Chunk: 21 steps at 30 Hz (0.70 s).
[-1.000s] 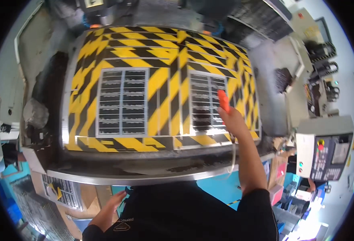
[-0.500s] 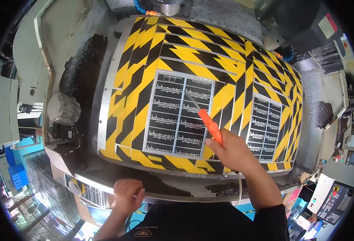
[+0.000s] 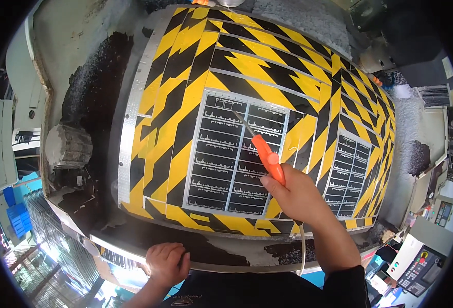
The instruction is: The person picks up a workpiece, places it onto the machine bed, and secures it with tape. They then spray the workpiece with a nozzle, press buttons on the control panel, and touch the surface before pressing more buttons.
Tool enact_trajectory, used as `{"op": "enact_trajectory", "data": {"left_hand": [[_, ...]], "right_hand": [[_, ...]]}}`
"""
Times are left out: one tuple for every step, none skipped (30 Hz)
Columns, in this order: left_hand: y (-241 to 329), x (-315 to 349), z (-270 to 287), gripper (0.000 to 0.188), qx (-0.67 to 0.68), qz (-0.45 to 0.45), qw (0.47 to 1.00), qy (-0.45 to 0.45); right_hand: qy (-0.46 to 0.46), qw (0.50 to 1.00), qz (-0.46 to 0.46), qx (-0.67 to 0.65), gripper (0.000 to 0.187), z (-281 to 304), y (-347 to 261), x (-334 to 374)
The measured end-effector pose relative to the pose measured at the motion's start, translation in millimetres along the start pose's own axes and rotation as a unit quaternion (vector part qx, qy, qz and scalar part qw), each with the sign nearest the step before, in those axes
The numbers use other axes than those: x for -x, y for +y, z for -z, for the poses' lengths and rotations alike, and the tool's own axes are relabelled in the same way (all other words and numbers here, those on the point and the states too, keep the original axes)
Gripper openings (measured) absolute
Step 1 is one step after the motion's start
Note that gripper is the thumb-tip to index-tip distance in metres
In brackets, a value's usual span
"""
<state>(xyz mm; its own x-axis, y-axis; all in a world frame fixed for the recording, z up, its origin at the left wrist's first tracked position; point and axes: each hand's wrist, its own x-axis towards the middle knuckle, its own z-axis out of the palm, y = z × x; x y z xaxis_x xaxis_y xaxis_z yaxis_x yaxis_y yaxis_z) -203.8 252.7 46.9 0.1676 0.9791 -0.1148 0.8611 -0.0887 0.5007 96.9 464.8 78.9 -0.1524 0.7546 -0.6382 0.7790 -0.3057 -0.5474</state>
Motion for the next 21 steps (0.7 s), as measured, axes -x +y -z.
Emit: {"op": "enact_trajectory", "data": {"left_hand": [[0.0, -0.2, 0.0, 0.015, -0.001, 0.001, 1.0, -0.003], [-0.1, -0.8, 0.5, 0.015, -0.002, 0.002, 1.0, -0.005], [0.2, -1.6, 0.8, 0.015, -0.002, 0.004, 1.0, -0.006], [0.6, -2.4, 1.1, 0.015, -0.001, 0.004, 1.0, -0.006], [0.7, -3.4, 1.3, 0.014, 0.002, 0.002, 1.0, -0.005], [0.6, -3.9, 1.3, 0.014, 0.003, 0.003, 1.0, -0.005], [0.6, -4.2, 1.2, 0.014, 0.003, 0.002, 1.0, -0.005], [0.6, -4.3, 1.4, 0.014, 0.001, 0.002, 1.0, -0.006], [0.8, -4.8, 1.5, 0.014, 0.002, 0.003, 1.0, -0.006], [1.2, -5.4, 1.6, 0.014, 0.001, 0.003, 1.0, -0.005], [1.4, -5.1, 1.8, 0.014, -0.001, 0.003, 1.0, -0.005], [1.6, -4.9, 2.0, 0.014, 0.0, 0.003, 1.0, -0.006], [1.9, -4.9, 2.2, 0.014, -0.001, 0.005, 1.0, -0.008], [1.8, -4.3, 2.4, 0.014, -0.002, 0.007, 1.0, -0.011], [1.9, -4.2, 2.5, 0.014, -0.002, 0.007, 1.0, -0.012], [2.2, -4.4, 2.4, 0.014, -0.004, 0.007, 1.0, -0.01], [2.7, -4.8, 2.2, 0.013, -0.005, 0.006, 1.0, -0.008], [2.6, -5.1, 2.1, 0.013, -0.004, 0.005, 1.0, -0.007], [2.2, -5.4, 2.0, 0.013, -0.004, 0.002, 1.0, -0.01], [2.4, -3.3, 3.0, 0.013, -0.007, 0.004, 1.0, -0.014], [3.6, -2.3, 2.4, 0.013, -0.01, 0.005, 1.0, -0.015]], "right_hand": [[-0.001, 1.0, 0.002, 0.005, 0.046, -1.2, 0.3, -2.1], [-0.002, 1.0, 0.005, 0.01, 0.046, -2.1, 0.2, -4.3], [-0.004, 1.0, 0.004, 0.01, 0.046, -2.7, 0.6, -5.7], [-0.006, 1.0, 0.004, -0.001, 0.046, -3.2, 1.2, -6.9], [-0.006, 1.0, 0.004, -0.012, 0.046, -2.7, 0.6, -7.4], [-0.006, 1.0, 0.004, -0.011, 0.046, -1.6, -1.0, -7.4], [-0.005, 1.0, 0.003, -0.009, 0.046, -0.1, -3.5, -6.9], [-0.006, 1.0, 0.003, -0.008, 0.046, 0.3, -4.5, -7.4], [-0.006, 1.0, 0.003, -0.008, 0.046, -0.1, -3.9, -8.4], [-0.007, 1.0, -0.001, -0.008, 0.045, -0.7, -2.5, -9.8], [-0.009, 1.0, -0.005, -0.008, 0.043, -1.6, -1.7, -10.3], [-0.009, 1.0, -0.005, -0.008, 0.043, -1.3, -2.0, -10.6], [-0.012, 1.0, 0.0, -0.008, 0.044, -0.6, -2.7, -11.1], [-0.015, 1.0, 0.004, -0.01, 0.046, -0.6, -3.5, -11.5], [-0.015, 1.0, 0.004, -0.01, 0.046, -0.4, -4.4, -12.1], [-0.022, 0.999, -0.014, -0.019, 0.043, 0.0, -5.5, -12.7], [-0.029, 0.999, -0.032, -0.028, 0.04, 0.8, -5.7, -12.5], [-0.027, 0.999, -0.032, -0.028, 0.04, -0.6, -3.4, -8.7], [0.033, 0.994, 0.054, -0.093, 0.037, -3.6, 0.8, -2.2], [0.089, 0.973, 0.142, -0.16, 0.033, -7.0, 3.5, 1.8], [0.087, 0.973, 0.143, -0.162, 0.033, -5.7, 3.1, 4.5]]}}
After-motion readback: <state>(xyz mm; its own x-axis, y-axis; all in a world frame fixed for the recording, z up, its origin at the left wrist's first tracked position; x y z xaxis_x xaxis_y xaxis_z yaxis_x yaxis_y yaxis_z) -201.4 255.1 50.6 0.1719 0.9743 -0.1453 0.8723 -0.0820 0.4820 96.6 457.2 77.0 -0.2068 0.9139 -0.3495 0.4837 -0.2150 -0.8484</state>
